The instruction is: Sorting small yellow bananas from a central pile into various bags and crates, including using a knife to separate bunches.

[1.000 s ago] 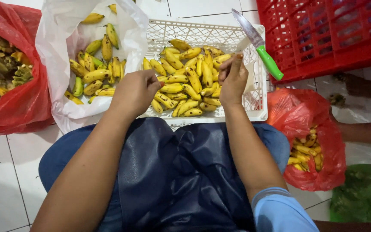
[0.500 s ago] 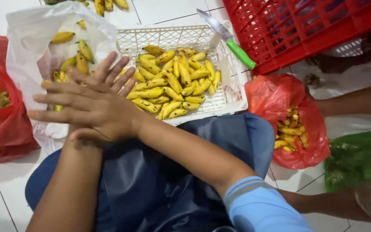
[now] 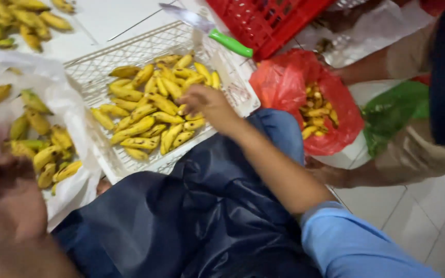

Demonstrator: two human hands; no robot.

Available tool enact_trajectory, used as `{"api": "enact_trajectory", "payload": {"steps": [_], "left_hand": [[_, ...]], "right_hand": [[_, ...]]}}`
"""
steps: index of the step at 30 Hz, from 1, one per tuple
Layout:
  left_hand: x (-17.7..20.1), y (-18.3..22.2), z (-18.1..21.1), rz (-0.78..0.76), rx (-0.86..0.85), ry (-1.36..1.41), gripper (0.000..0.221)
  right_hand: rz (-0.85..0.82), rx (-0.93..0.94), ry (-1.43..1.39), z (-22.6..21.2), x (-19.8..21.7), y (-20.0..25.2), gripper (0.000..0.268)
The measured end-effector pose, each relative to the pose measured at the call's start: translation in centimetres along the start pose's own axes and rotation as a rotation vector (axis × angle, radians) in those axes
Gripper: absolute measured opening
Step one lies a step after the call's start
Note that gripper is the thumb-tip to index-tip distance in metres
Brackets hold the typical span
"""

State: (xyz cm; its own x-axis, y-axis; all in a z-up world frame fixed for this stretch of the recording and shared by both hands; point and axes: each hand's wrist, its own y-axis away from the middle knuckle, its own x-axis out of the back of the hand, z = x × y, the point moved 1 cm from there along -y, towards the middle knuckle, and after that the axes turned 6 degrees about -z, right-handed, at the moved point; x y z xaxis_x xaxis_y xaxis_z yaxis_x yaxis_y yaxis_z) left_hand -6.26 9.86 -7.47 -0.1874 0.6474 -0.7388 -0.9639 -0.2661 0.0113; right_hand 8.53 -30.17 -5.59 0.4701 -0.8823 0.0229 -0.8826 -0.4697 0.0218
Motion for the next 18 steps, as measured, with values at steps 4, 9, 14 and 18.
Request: {"api": "enact_trajectory", "payload": {"steps": [4,9,14,18], "left_hand": [[-7.1,0.1,0.7,0.081,0.082,-0.113,0.055],[-6.0,1.2,-0.4,0.062,0.047,-0.095,0.061],[0.3,0.9,-1.9,0.012,0.022,-0.054,0.034],[-1.2,0.5,-1.5,0.07,0.056,-0.115,0.043]], "right_hand": [[0.349,-0.088,0.414,-0.3,12.2,7.0,0.019],[0.817,-0.295,0.824,5.7,23.4,14.1,0.044],[0.796,-0.534,0.204,2.8,19.2,12.0,0.055],[0.671,-0.397,0.278,3.1,18.5,8.8,0.052]]}}
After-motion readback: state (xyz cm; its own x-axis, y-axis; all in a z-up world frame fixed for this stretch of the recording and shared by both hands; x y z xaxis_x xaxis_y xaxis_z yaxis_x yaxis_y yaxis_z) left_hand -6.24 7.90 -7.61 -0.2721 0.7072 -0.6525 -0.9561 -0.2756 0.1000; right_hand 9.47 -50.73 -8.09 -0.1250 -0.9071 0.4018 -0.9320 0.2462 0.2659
